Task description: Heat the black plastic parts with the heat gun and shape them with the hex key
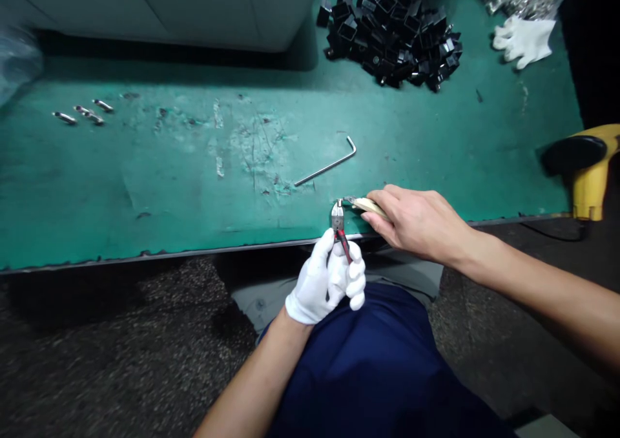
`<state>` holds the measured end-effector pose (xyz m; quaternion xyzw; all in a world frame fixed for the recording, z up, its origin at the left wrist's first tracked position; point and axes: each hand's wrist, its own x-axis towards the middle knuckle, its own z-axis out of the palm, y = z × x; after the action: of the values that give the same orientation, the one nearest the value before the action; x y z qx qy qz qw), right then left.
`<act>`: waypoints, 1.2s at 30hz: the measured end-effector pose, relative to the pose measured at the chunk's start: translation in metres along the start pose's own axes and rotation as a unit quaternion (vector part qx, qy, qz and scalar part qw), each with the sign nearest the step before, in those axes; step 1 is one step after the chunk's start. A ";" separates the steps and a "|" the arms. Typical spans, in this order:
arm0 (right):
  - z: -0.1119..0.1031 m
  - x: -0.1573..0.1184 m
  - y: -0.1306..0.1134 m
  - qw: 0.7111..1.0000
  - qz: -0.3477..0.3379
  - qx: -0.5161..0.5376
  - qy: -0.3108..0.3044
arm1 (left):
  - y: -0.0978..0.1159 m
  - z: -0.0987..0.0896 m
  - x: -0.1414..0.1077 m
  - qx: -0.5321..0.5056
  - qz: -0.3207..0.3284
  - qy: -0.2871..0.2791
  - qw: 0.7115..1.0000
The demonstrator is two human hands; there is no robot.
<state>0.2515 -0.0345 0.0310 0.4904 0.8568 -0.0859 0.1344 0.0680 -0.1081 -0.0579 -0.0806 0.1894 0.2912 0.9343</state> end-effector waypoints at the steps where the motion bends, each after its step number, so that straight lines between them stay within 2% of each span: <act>1: 0.000 0.000 0.000 1.000 0.001 0.005 0.000 | 0.000 -0.002 0.000 -0.001 -0.004 -0.002 1.000; 6: -0.004 0.003 0.002 0.999 0.002 0.040 -0.003 | 0.006 -0.012 -0.003 0.040 -0.028 -0.006 0.999; 12: -0.015 0.010 0.002 0.997 -0.002 0.074 0.020 | 0.017 -0.014 -0.009 0.159 -0.002 0.065 0.985; 19: -0.030 0.031 -0.005 0.988 -0.034 0.133 0.067 | 0.001 -0.019 -0.014 0.122 0.024 0.103 0.987; 22: -0.027 0.041 -0.009 0.982 -0.046 0.160 0.087 | 0.005 -0.020 -0.028 0.113 0.068 0.117 0.984; 25: -0.034 0.056 -0.014 0.975 -0.053 0.188 0.109 | 0.023 -0.017 -0.055 0.107 0.123 0.128 0.978; 28: -0.069 0.082 -0.017 0.964 -0.058 0.208 0.157 | 0.048 -0.018 -0.082 0.080 0.161 0.132 0.975; 33: -0.163 0.153 -0.014 0.950 0.004 0.113 0.290 | 0.093 -0.023 -0.104 0.073 0.234 0.129 0.961; 36: -0.195 0.189 -0.010 0.944 0.017 0.074 0.321 | 0.111 -0.013 -0.114 0.093 0.275 0.166 0.943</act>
<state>0.1226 0.1695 0.1570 0.5152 0.8372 0.0157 -0.1829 -0.0864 -0.0793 -0.0283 0.0145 0.3823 0.5001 0.7769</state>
